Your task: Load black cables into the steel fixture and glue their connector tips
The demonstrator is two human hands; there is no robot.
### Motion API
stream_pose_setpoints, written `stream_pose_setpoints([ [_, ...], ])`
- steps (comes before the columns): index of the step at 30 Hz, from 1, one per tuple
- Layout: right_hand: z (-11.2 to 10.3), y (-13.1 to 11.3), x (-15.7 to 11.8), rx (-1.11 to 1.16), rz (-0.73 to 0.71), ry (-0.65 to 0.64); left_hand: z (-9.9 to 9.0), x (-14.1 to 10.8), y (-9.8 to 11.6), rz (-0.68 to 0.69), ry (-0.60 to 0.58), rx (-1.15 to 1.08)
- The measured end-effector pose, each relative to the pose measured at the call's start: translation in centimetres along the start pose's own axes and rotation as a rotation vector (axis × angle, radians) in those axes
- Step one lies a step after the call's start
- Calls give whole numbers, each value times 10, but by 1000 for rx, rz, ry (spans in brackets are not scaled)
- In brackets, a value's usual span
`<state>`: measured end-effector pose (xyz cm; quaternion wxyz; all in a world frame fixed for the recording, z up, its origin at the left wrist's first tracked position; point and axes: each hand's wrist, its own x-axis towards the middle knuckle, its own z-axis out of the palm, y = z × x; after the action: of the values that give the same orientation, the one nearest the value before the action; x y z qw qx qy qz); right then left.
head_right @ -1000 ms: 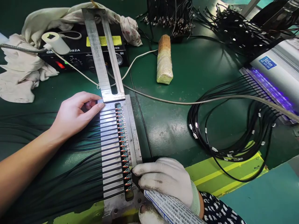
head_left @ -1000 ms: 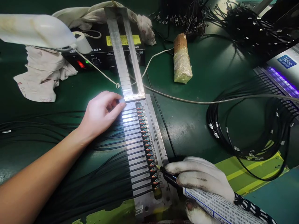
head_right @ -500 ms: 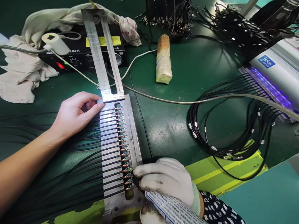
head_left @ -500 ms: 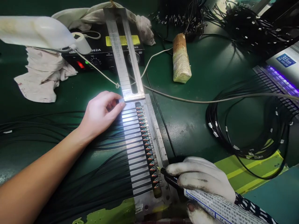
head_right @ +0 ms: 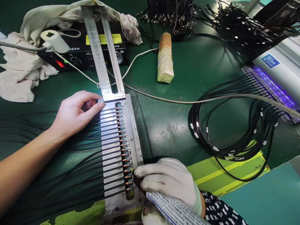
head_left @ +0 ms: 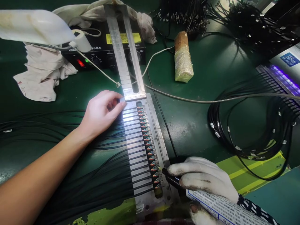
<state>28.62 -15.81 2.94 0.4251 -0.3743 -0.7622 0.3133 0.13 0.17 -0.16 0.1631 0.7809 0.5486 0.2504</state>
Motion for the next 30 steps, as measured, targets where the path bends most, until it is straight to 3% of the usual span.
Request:
stream_pose_setpoints([
  [16, 1, 4, 10, -43, -59, -12, 0, 0, 1, 5, 3, -3],
  [27, 0, -9, -11, -60, -41, 37, 0, -1, 0, -3, 6, -8],
  [30, 3, -8, -14, -64, -39, -6, 0, -1, -1, -4, 8, -8],
])
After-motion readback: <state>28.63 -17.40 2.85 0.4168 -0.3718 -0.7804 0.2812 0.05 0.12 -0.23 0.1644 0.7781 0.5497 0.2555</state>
